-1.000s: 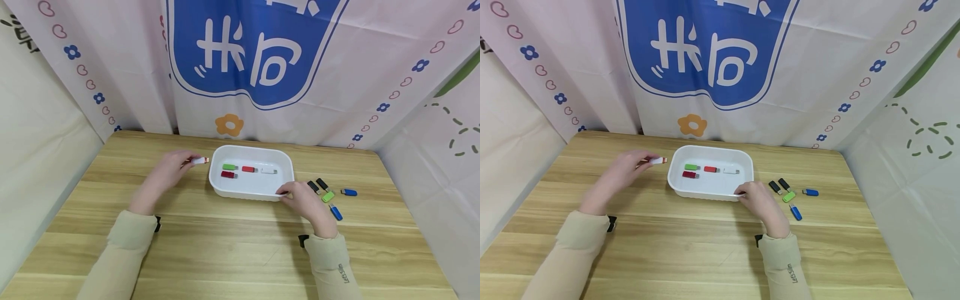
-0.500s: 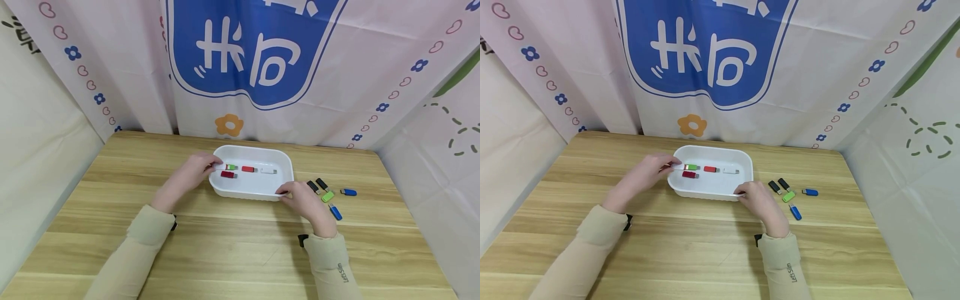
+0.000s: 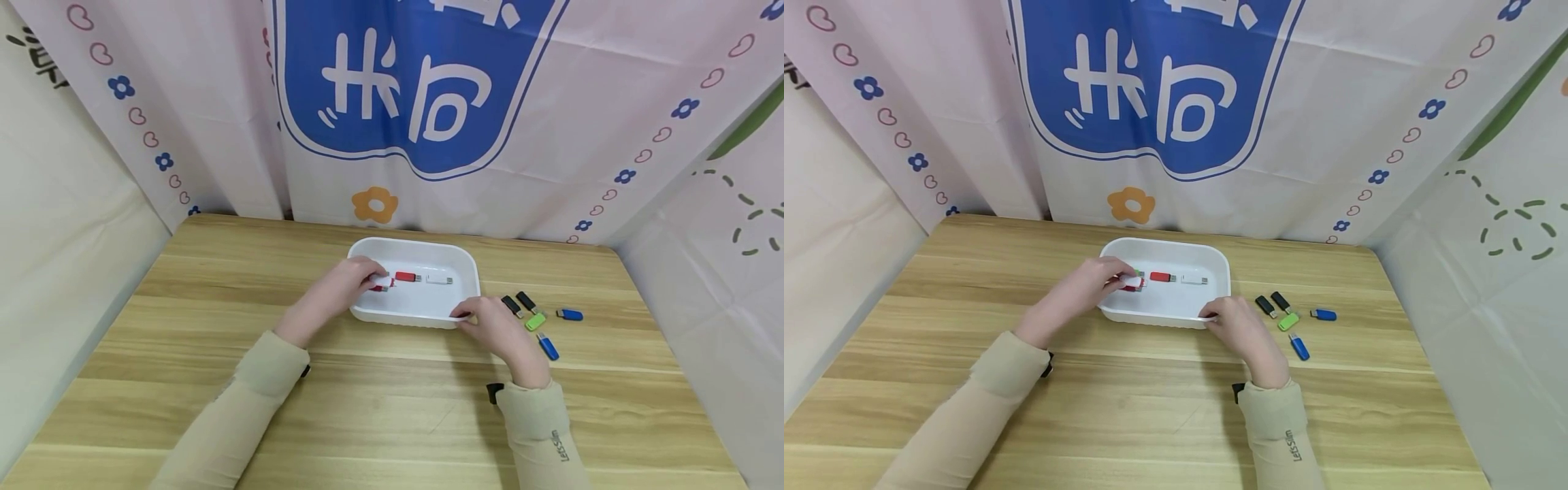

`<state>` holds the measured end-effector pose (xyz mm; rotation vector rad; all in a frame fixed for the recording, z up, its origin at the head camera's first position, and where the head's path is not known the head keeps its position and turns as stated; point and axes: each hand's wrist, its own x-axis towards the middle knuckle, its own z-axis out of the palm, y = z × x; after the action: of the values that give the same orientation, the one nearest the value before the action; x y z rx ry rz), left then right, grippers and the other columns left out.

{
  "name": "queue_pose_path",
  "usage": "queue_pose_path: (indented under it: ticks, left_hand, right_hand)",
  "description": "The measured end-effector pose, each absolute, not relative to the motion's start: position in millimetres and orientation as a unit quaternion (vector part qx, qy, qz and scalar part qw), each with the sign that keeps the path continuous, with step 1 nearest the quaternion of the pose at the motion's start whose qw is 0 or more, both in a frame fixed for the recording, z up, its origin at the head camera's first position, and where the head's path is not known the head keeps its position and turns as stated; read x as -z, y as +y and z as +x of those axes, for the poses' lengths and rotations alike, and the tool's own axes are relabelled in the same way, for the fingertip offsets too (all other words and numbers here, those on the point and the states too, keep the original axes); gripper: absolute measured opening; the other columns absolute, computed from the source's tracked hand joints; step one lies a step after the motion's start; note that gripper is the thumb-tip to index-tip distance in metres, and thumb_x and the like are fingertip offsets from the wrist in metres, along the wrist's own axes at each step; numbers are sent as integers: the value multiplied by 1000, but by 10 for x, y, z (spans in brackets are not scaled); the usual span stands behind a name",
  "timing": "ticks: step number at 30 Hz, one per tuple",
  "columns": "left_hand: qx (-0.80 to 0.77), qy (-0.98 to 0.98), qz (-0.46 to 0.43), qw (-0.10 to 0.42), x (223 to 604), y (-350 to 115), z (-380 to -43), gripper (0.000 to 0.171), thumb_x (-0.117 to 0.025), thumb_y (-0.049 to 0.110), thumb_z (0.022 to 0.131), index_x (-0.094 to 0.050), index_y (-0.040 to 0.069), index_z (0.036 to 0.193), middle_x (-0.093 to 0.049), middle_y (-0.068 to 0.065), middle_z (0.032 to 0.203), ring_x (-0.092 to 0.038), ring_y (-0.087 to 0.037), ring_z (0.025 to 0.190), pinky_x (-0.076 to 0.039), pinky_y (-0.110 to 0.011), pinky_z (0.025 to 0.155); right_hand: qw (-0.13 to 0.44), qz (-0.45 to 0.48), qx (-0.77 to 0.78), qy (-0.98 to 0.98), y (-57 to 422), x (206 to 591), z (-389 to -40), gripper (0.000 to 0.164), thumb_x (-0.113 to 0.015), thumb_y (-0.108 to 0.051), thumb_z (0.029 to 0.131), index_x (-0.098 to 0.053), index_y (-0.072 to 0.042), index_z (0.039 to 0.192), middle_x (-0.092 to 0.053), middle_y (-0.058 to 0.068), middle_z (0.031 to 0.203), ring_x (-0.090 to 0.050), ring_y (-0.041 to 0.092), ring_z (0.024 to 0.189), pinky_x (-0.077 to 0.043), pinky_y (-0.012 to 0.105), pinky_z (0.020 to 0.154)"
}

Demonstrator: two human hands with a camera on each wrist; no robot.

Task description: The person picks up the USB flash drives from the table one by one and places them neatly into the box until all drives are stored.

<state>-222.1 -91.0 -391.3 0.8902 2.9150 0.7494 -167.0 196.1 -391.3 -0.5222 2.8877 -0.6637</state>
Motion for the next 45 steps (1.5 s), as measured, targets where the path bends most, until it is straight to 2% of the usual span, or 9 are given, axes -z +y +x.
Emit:
queue_pose_path:
  ticks: [14,22,45]
  left_hand:
    - [-213,938,274,25,4019,-651,-2240,21,-66,5,94,-72,5,115,-73,-11,116,-67,-24,111,-55,-36,98]
    - [-214,939,268,31,4059,-507,-2258,23,-63,-2,94,-72,4,114,-73,-11,115,-67,-24,111,-53,-36,100]
    - [-179,946,265,60,4148,-357,-2399,22,-63,3,95,-73,4,115,-74,-13,116,-69,-25,108,-55,-36,95]
  right_hand:
    - [69,-168,220,958,1953,3920,-1669,11,-73,-7,90,-79,-9,98,-77,6,102,-71,21,100,-58,41,89]
    - [66,-173,223,957,1966,3927,-1676,11,-72,-7,89,-79,-9,98,-77,6,102,-71,22,99,-58,42,88]
    - [68,-172,216,959,1961,3921,-1681,11,-73,-8,90,-79,-9,98,-77,6,101,-71,21,98,-58,41,88]
